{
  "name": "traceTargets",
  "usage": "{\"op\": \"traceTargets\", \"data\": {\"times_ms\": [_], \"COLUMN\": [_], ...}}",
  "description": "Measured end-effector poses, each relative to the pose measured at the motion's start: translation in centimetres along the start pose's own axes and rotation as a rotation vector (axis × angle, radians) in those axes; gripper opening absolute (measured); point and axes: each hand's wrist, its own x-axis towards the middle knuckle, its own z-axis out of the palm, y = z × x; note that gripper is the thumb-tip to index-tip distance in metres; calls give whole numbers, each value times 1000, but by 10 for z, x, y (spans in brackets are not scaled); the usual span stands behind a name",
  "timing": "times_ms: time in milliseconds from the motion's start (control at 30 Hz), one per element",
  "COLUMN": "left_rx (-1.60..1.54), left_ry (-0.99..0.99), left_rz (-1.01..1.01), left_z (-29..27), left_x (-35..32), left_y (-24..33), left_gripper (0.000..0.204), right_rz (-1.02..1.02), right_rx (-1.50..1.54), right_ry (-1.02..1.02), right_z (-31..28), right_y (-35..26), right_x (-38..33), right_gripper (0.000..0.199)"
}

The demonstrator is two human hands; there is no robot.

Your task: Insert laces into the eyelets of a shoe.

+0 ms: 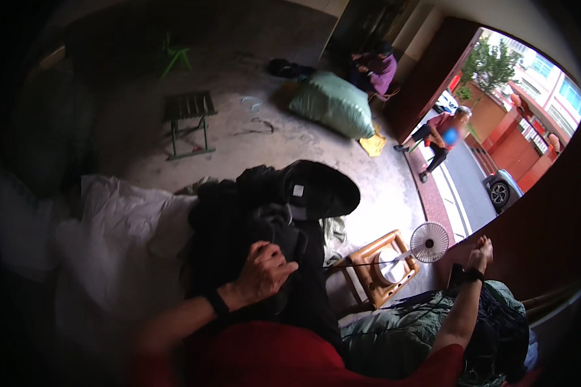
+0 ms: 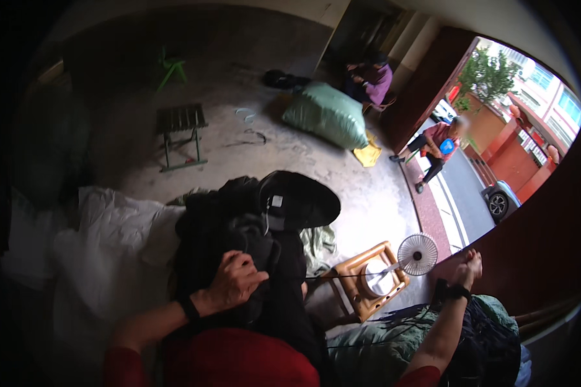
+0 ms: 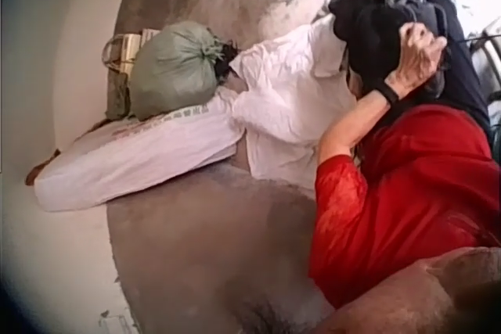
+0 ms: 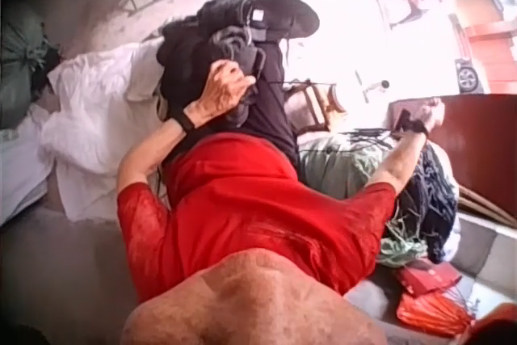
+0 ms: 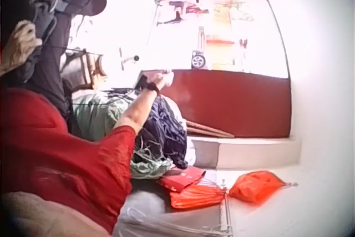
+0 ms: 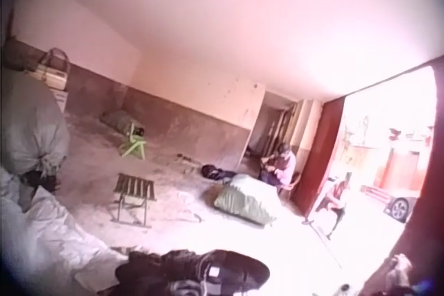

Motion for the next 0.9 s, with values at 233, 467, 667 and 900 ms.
{"op": "traceTargets", "data": {"times_ms": [233, 467, 667, 900], "left_rx": [-90, -16, 161, -17], "left_ry": [-18, -74, -124, -226], "left_rz": [-87, -107, -92, -147], "left_z": [-16, -13, 1, -6], "left_x": [-9, -10, -7, -8], "left_y": [5, 14, 10, 0], "left_gripper": [20, 25, 41, 78], "right_rz": [989, 940, 1255, 249], "right_rx": [115, 185, 487, 481], "right_ry": [-934, -1988, -1476, -934], "right_z": [28, 92, 127, 194], "right_y": [-74, -249, -230, -262], "right_x": [-249, -392, -380, -259], "right_gripper": [9, 16, 6, 11]}}
